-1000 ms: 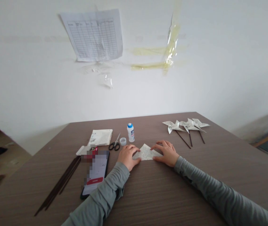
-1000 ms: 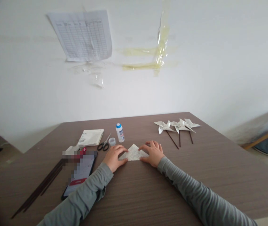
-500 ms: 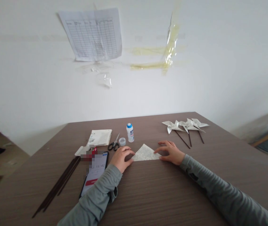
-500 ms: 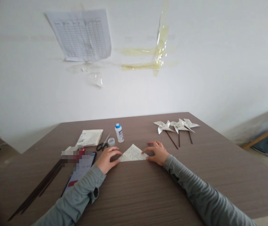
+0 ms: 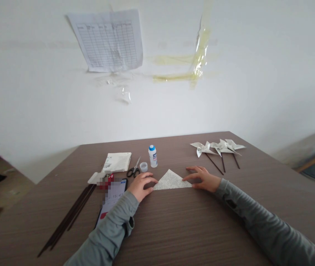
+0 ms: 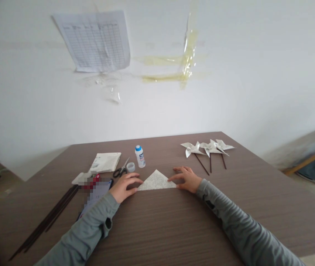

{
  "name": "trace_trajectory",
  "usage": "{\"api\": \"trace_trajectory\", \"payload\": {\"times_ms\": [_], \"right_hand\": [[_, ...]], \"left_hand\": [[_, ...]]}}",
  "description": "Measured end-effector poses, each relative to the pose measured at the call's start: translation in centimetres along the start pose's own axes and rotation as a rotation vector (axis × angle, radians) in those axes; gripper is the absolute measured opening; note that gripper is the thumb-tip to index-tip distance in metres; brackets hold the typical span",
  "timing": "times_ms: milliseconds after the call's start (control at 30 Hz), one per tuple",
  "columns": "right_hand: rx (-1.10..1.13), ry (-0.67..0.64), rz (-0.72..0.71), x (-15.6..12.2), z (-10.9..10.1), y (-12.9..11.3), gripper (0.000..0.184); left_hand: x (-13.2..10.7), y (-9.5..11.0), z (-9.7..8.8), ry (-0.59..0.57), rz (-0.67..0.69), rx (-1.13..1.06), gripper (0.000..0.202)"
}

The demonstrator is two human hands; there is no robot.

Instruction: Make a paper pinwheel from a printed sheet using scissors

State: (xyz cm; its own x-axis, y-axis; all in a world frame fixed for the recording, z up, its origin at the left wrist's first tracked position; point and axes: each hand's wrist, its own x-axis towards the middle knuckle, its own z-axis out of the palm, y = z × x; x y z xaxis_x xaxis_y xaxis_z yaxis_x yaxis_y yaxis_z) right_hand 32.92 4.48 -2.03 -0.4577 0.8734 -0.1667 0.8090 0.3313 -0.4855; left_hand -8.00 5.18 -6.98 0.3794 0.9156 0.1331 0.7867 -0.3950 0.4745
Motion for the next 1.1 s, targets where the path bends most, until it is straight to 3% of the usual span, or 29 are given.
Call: {"api": "trace_trajectory", "payload": {"times_ms": [200, 300, 433, 567, 767, 933, 1100], "right_hand": [[-0.018, -0.029, 0.0, -0.2, -0.1, -0.1, 0.063], [-0.014, -0.005, -0.015, -0.1, 0.1, 0.0, 0.054], [0.009, 0.107, -0.013, 0.3, 1.3, -0.2, 0.04], [0.01, 0.229, -0.005, 1.2, 2.8, -0.6, 0.036], [0.057, 0.367, -0.011, 1.9, 3.8, 0.2, 0.059], [0.048, 0.374, -0.054, 2.2, 4.0, 0.7, 0.039], [0.061, 0.394, -0.054, 2.2, 4.1, 0.3, 0.032]], "left_hand": [[0.0, -0.4, 0.3, -0.01, 0.002, 0.005, 0.046], [0.0, -0.3, 0.4, -0.003, -0.019, 0.0, 0.051], [-0.4, 0.4, -0.1, 0.014, -0.037, -0.004, 0.051], [-1.1, 1.4, -1.6, 0.0, 0.042, -0.054, 0.047], [-1.6, 2.8, -2.3, 0.02, 0.074, -0.009, 0.041], [-1.6, 4.1, -1.8, 0.055, 0.021, 0.028, 0.042], [-1.5, 5.1, -2.0, 0.09, -0.01, -0.03, 0.033]]}}
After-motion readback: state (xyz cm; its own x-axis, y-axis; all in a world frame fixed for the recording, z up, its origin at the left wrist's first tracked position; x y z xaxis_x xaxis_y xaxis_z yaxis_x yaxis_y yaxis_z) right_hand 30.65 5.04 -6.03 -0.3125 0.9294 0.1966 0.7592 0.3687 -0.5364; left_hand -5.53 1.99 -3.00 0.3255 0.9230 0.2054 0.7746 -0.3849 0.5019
